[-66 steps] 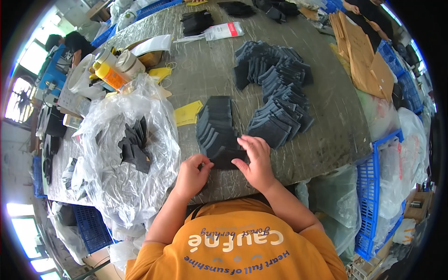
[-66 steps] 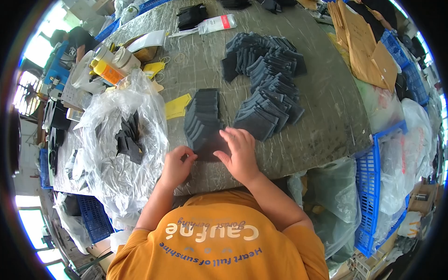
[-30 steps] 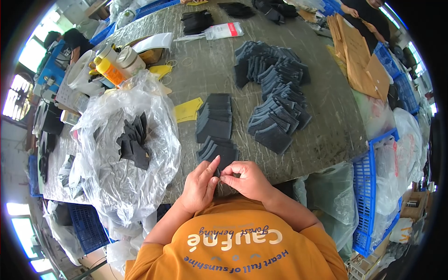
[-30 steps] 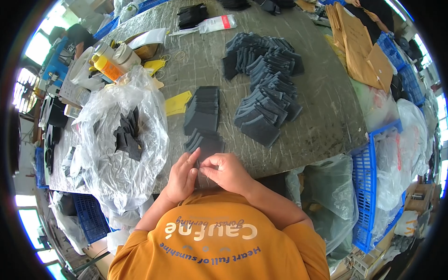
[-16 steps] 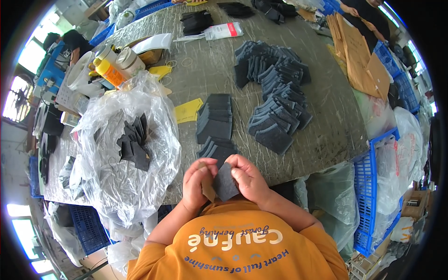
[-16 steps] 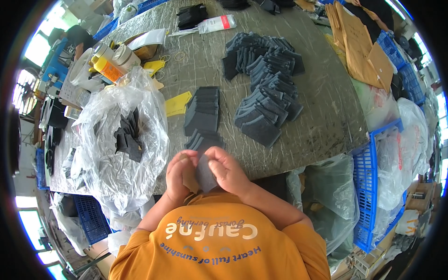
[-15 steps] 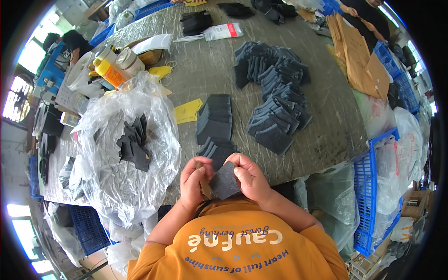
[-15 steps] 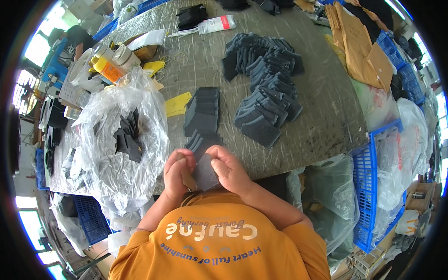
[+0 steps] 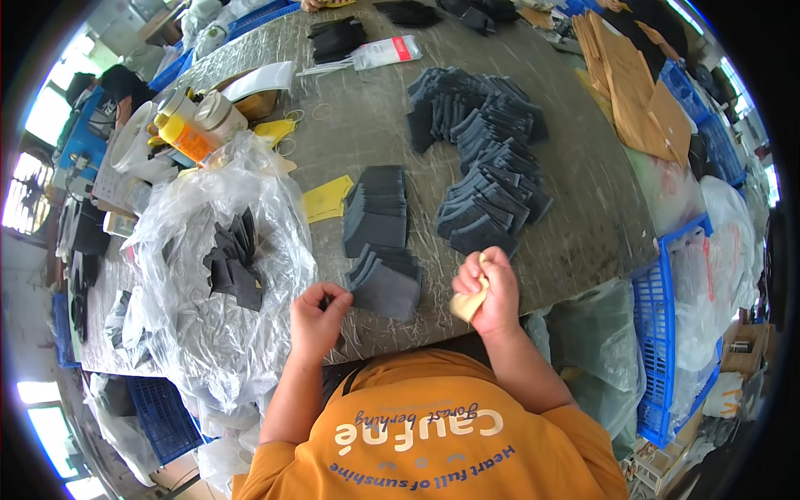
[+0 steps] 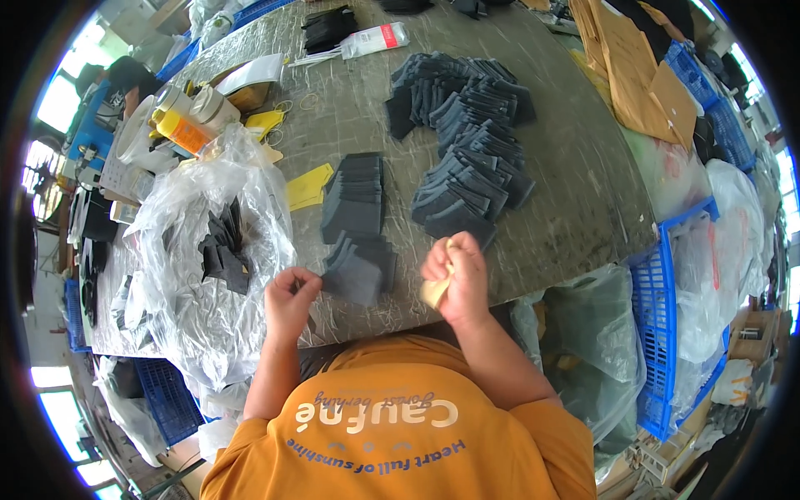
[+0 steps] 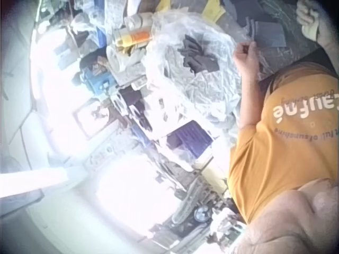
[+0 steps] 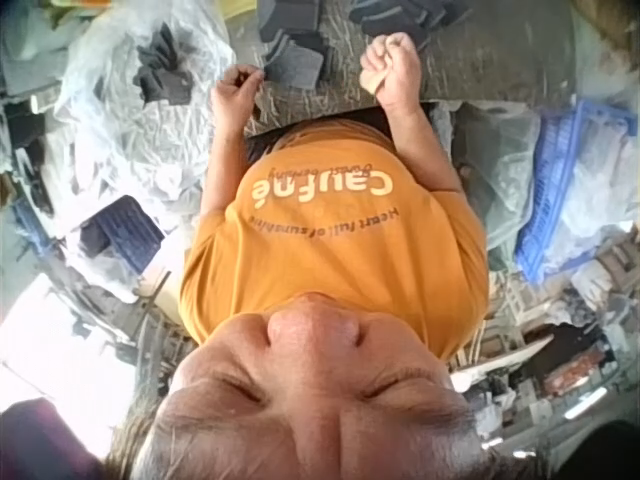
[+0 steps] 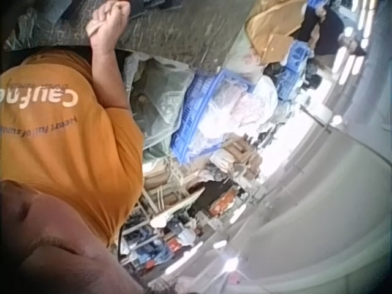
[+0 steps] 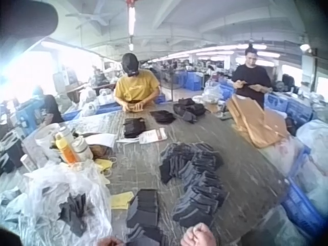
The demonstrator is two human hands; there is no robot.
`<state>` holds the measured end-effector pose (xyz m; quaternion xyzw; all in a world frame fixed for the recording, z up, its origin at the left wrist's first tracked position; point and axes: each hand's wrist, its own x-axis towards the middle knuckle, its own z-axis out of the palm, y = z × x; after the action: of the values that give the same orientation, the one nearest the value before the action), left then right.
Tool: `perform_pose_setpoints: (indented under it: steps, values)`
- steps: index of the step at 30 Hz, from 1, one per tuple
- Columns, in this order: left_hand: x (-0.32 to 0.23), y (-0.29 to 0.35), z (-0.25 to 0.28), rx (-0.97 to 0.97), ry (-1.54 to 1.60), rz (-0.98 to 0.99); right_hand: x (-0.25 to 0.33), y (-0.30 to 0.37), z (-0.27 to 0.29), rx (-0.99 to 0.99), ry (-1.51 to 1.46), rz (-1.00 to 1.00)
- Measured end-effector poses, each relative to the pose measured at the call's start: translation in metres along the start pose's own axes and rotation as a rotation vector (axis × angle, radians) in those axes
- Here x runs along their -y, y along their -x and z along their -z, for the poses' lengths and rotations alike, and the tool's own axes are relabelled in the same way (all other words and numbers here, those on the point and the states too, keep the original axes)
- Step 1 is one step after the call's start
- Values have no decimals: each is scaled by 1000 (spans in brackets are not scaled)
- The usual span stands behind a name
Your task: Manually inspect, align, and organize black shoe components from a stack onto a workspace.
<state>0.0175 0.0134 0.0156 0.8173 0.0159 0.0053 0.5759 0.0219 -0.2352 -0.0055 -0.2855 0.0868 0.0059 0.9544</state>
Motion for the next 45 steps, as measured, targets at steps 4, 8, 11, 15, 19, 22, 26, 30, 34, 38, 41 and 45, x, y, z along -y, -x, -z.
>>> perform_pose_setpoints:
  steps: [4,8,11,15,19,22,26,30,34,38,41,45]
  values:
    - [13,-14,-2,43,21,311,3,18,6,41,719,173]
    - [4,-17,-14,40,-98,343,-12,33,17,184,1296,253]
    - [11,-16,-14,42,-104,330,-15,32,13,202,1323,308]
    - [12,-14,-15,25,-90,330,-13,28,13,274,1441,359]
    - [11,-12,-15,26,-120,330,-14,28,12,287,1546,389]
    - [14,-12,-15,30,-159,311,-17,23,8,401,1665,559]
    - [25,-13,-12,26,-233,236,-18,23,3,566,1859,572]
    - [11,-14,-13,59,-303,274,-19,25,2,602,2023,553]
    - [17,-16,-17,91,-500,113,-20,23,0,609,2040,545]
    - [15,-16,-20,82,-622,-30,-20,22,1,599,2006,516]
    - [18,-14,-17,69,-634,-218,-20,16,4,446,1842,434]
    - [-3,-1,-27,184,-258,55,-17,-4,-5,198,1509,557]
